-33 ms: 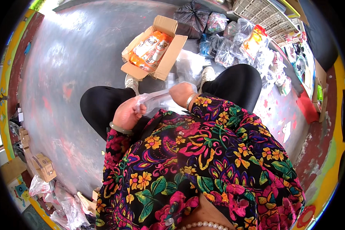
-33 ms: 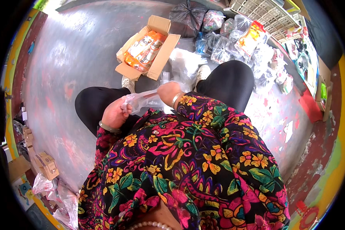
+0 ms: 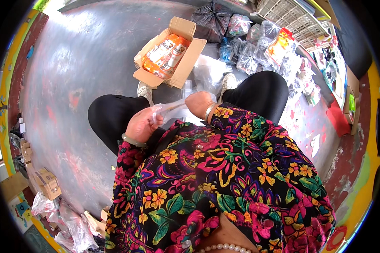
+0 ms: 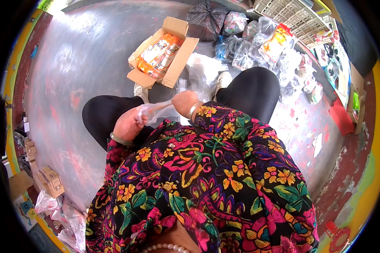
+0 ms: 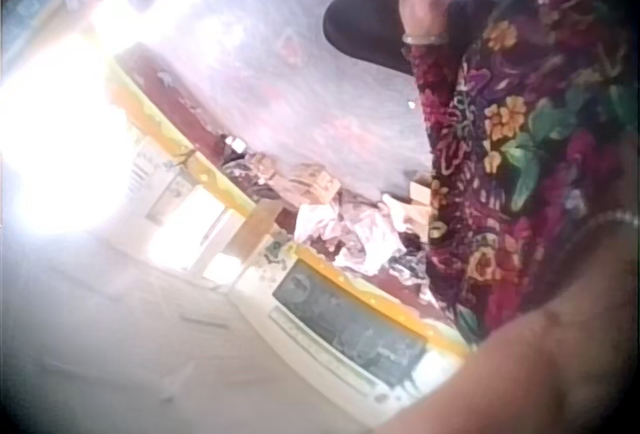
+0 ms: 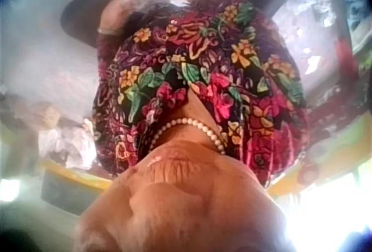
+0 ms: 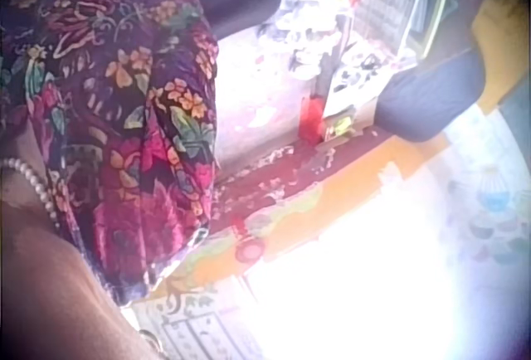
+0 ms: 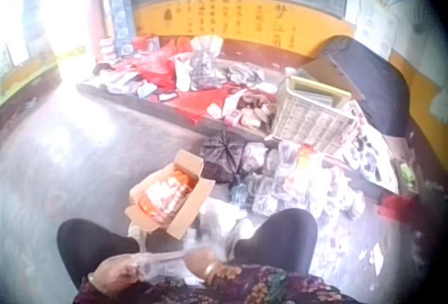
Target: The person sits on the floor and packs multiple snack packets into a clear plastic bag. They take packets from a cardboard box, open the plastic bag, insert the snacks one by one, and place the filled bag on the floor.
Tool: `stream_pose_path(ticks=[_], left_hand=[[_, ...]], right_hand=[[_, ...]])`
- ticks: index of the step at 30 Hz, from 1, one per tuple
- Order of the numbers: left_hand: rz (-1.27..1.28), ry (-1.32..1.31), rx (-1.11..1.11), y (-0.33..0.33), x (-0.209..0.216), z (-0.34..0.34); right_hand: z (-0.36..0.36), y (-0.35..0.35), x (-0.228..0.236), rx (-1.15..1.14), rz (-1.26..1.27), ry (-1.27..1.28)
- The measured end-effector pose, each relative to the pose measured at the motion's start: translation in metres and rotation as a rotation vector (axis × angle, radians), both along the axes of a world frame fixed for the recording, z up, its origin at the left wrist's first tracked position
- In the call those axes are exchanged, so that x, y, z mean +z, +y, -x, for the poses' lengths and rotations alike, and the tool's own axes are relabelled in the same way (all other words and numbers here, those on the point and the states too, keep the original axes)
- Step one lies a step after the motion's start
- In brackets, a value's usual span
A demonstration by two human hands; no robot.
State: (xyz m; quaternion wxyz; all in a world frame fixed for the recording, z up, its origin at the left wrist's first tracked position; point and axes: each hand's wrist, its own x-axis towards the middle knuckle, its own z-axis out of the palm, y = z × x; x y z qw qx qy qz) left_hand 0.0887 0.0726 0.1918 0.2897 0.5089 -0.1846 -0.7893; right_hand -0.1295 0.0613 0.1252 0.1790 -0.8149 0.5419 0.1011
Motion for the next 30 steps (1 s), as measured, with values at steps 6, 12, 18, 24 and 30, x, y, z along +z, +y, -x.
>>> stream_pose_path(ticks=[6, 12, 18, 24, 30], left_hand=[[0.015, 0.051, -0.078, -0.006, -0.005, 0.001], [0.145, 0.041, 0.018, -0.009, 0.003, -0.007], [0.323, 0.121, 0.047, -0.022, 0.022, -0.012], [0.447, 0.175, 0.045, -0.059, 0.015, -0.012], [0.225, 0.103, 0.140, -0.083, -0.026, 0.000]], right_hand=[[0.009, 0.001, -0.025, 0.091, -0.186, 0.183], [0.013, 0.000, -0.013, 0.063, -0.216, 0.186], [0.032, -0.026, 0.000, 0.020, 0.271, 0.001], [0.028, -0.076, 0.051, 0.018, 0.205, 0.098], [0.024, -0.106, -0.002, -0.059, 0.068, 0.002]])
